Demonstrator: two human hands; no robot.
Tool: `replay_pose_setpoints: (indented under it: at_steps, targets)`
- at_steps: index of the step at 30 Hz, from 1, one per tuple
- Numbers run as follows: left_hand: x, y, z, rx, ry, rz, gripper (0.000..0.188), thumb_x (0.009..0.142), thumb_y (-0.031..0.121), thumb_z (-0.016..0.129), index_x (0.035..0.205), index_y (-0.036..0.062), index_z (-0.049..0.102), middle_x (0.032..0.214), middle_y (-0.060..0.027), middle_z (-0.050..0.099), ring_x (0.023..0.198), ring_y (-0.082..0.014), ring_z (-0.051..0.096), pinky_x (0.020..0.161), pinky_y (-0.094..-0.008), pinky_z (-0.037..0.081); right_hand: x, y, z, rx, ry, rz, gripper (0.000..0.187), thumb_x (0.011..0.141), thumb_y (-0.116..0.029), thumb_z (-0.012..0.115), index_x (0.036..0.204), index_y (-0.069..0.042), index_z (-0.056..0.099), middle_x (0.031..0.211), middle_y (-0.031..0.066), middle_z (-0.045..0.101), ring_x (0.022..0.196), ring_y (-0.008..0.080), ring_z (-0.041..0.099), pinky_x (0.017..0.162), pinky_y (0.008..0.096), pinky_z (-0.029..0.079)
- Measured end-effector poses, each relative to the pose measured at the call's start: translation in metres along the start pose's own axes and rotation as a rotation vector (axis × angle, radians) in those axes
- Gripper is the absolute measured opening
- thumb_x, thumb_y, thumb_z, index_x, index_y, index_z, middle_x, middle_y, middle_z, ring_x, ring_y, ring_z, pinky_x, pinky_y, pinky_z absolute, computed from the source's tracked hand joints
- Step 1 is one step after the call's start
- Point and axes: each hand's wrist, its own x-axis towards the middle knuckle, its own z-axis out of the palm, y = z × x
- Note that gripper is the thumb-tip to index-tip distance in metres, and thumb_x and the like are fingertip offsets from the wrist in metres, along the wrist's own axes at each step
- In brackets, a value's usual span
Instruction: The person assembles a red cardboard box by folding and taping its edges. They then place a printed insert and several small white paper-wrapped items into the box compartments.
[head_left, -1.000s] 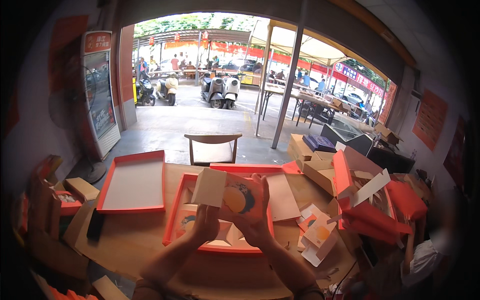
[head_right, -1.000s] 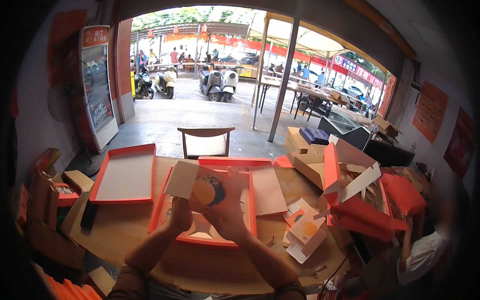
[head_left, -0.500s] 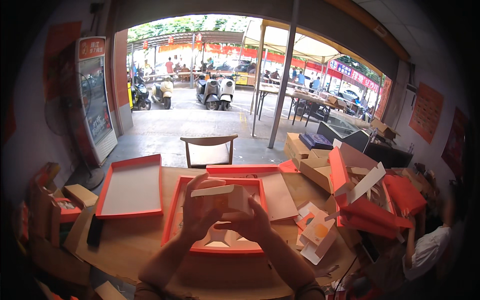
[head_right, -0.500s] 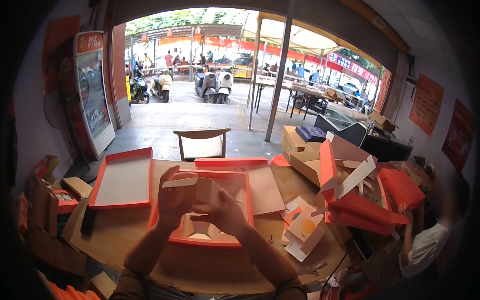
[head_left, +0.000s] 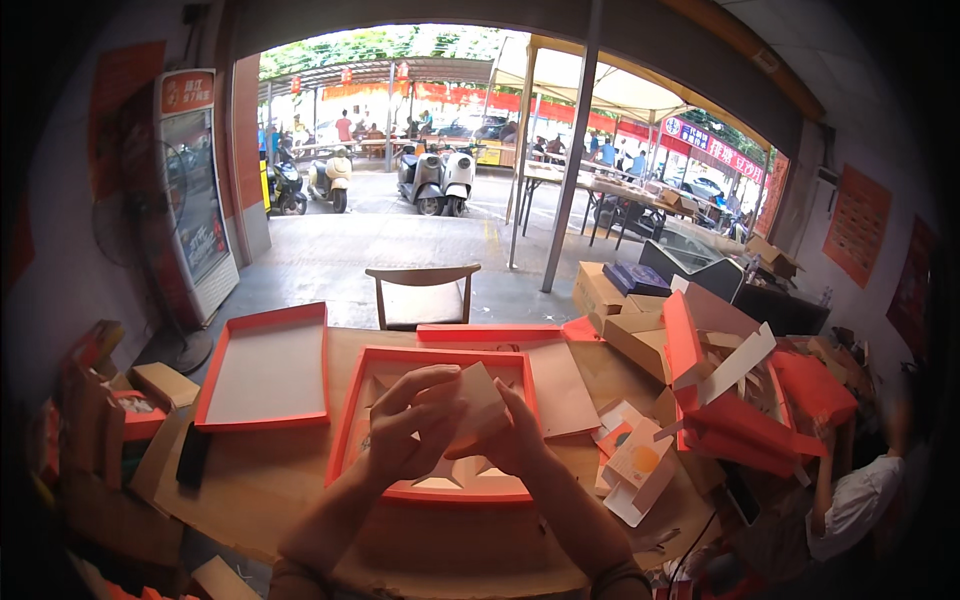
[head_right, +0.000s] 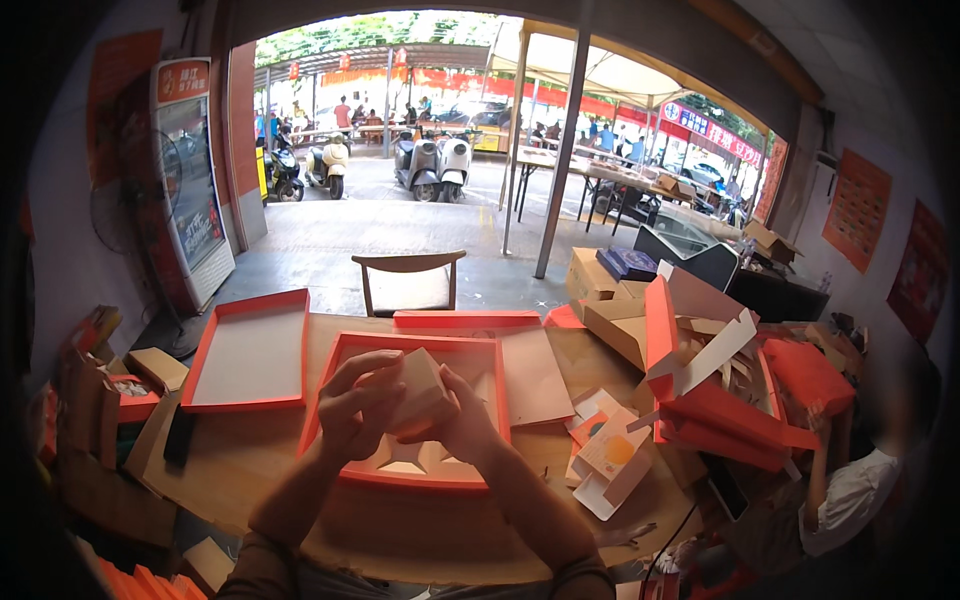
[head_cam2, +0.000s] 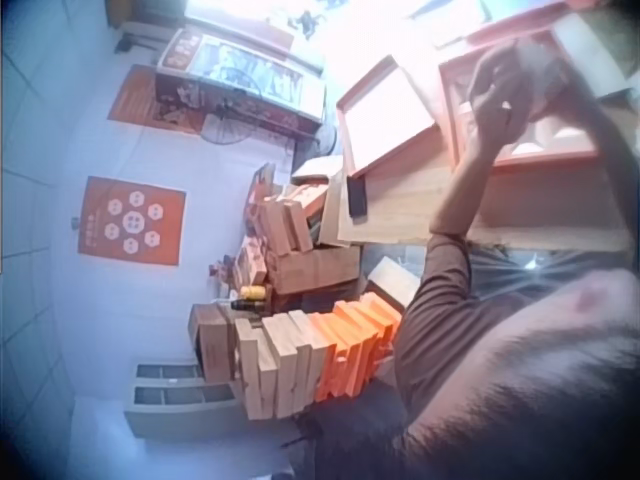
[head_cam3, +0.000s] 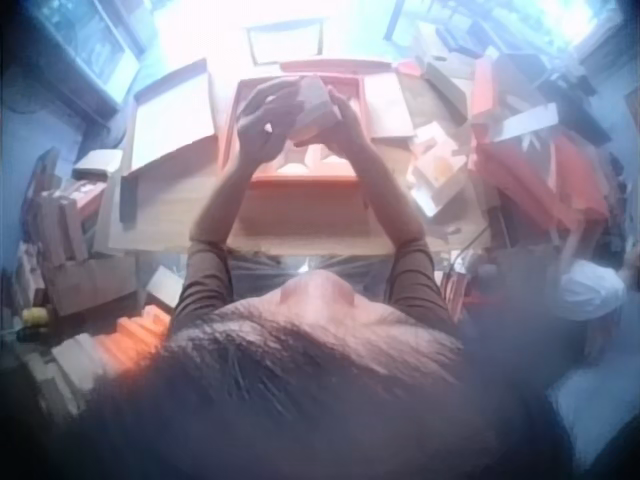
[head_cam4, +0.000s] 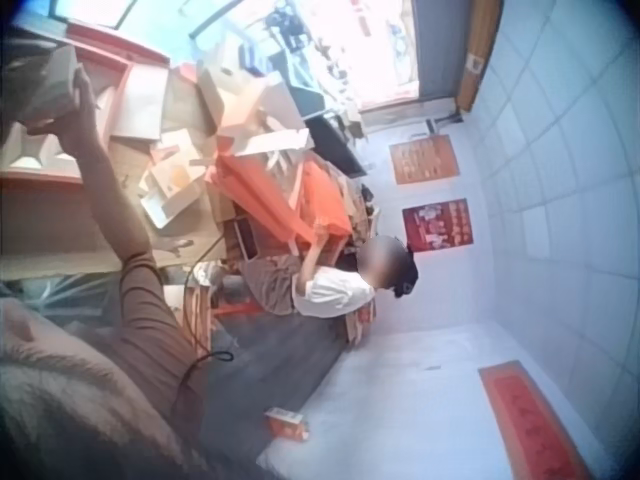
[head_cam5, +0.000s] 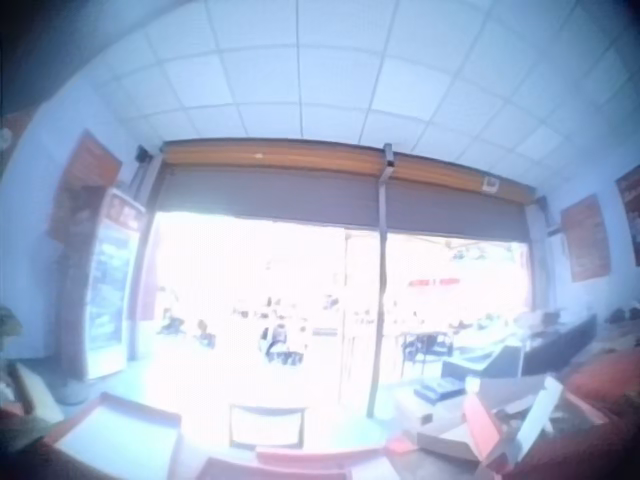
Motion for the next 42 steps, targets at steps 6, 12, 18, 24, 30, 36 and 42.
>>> replay_pose_setpoints:
  at_steps: [6,12,18,24,30,36,42]
  targets:
    - [0.011,-0.003,-0.009,-0.001,-0.047,-0.061,0.049,0.099,0.03,0.082,0.135,-0.0011,0.071,0.133,-0.0254,0.074,0.118,-0.0397,0.076,0.095,-0.0454,0.064,0.004,-0.003,-0.014,-0.035,0.019,0.052,0.075,0.112,-0.063,0.037,0.162,-0.008,0.044,0.151,0.0183,0.06,0.137,0.038,0.062,0.1,0.0597,0.061]
    - [0.012,-0.01,-0.019,-0.026,-0.175,-0.137,0.038,0.105,0.018,0.072,0.14,0.0043,0.07,0.139,-0.0255,0.07,0.124,-0.0394,0.073,0.099,-0.0463,0.062,0.004,-0.005,-0.017,-0.097,0.037,0.078,0.075,0.11,-0.066,0.039,0.16,-0.01,0.049,0.149,0.0154,0.064,0.136,0.035,0.063,0.099,0.0587,0.06]
    - [0.012,-0.011,-0.019,0.059,-0.349,-0.12,0.04,0.103,0.011,0.07,0.142,0.0155,0.072,0.155,-0.0243,0.059,0.136,-0.0426,0.064,0.105,-0.0498,0.058,0.008,-0.003,-0.024,-0.029,0.022,0.08,0.071,0.111,-0.065,0.037,0.155,-0.012,0.053,0.146,0.0139,0.067,0.126,0.0344,0.069,0.098,0.0576,0.059]
    - [0.015,-0.011,-0.018,0.269,-0.444,-0.012,0.056,0.101,0.021,0.075,0.155,0.0199,0.059,0.166,-0.0271,0.043,0.144,-0.0475,0.055,0.11,-0.0565,0.053,0.0,-0.009,-0.001,0.082,0.085,-0.001,0.064,0.114,-0.058,0.037,0.151,-0.009,0.055,0.134,0.0137,0.07,0.123,0.0333,0.07,0.101,0.056,0.059]
    - [-0.008,-0.031,0.003,0.375,-0.48,-0.004,0.084,0.1,0.023,0.075,0.169,0.0096,0.029,0.17,-0.0338,0.031,0.149,-0.0539,0.047,0.118,-0.0597,0.046,-0.004,-0.011,-0.004,-0.181,0.166,-0.237,0.055,0.107,-0.04,0.052,0.15,-0.006,0.053,0.148,0.0172,0.06,0.135,0.0356,0.062,0.111,0.0585,0.053]
    - [-0.027,-0.041,0.025,-0.139,-0.241,-0.127,0.114,0.101,0.059,0.066,0.174,0.0039,-0.001,0.176,-0.0326,0.018,0.162,-0.0489,0.026,0.126,-0.0595,0.031,-0.002,-0.014,-0.01,-0.803,0.039,-0.851,0.065,0.094,-0.04,0.071,0.147,-0.005,0.057,0.165,0.0232,0.042,0.156,0.0429,0.038,0.127,0.0582,0.032]
    - [-0.015,-0.024,0.025,-0.53,-0.044,-0.392,0.121,0.092,0.068,0.07,0.174,0.0041,0.008,0.174,-0.0263,0.026,0.161,-0.0391,0.031,0.127,-0.0516,0.03,-0.008,-0.018,0.002,-1.304,-0.082,-1.032,0.091,0.069,-0.012,0.088,0.153,-0.011,0.052,0.173,0.033,0.024,0.161,0.0546,0.023,0.127,0.0638,0.026]
